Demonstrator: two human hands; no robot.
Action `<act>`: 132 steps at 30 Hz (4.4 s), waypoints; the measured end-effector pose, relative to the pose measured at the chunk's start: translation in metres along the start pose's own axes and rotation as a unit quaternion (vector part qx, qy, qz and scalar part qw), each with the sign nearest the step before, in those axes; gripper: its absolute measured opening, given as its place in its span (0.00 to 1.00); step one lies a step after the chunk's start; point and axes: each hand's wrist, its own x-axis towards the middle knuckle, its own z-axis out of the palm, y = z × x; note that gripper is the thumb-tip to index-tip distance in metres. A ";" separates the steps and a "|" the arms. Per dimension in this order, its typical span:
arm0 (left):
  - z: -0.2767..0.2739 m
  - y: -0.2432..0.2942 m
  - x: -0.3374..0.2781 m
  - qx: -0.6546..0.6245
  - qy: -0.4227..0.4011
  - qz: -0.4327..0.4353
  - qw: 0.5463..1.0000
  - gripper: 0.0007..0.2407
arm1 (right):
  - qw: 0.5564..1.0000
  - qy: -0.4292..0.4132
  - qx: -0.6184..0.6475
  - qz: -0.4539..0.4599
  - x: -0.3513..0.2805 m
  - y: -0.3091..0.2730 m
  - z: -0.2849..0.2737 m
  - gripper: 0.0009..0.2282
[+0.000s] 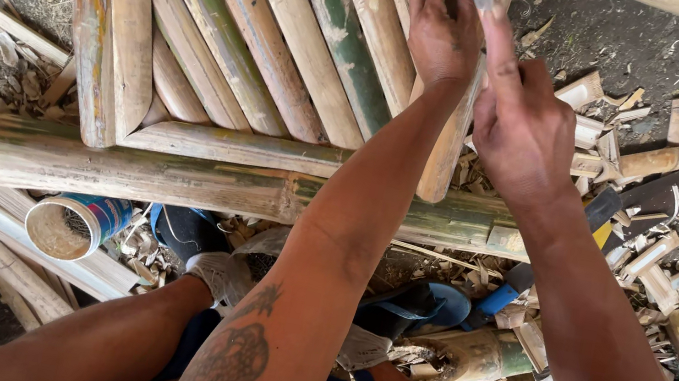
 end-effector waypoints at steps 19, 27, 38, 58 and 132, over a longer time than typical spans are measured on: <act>-0.004 0.002 -0.002 -0.002 0.002 0.032 0.999 0.08 | 0.992 -0.054 -0.103 0.042 -0.008 -0.003 -0.002 0.35; -0.003 0.001 -0.003 -0.017 0.014 0.062 0.998 0.07 | 0.995 -0.038 -0.082 0.040 -0.016 0.007 0.004 0.32; -0.011 0.006 0.001 -0.061 0.022 0.092 0.994 0.22 | 0.996 -0.023 -0.071 0.049 -0.010 0.003 -0.001 0.35; -0.014 -0.007 0.007 -0.052 0.002 0.076 0.996 0.28 | 0.997 -0.003 -0.058 0.048 -0.011 0.018 0.017 0.35; -0.178 -0.019 -0.082 0.207 -0.297 0.186 0.913 0.05 | 0.912 -0.039 0.250 0.322 -0.213 -0.112 0.026 0.27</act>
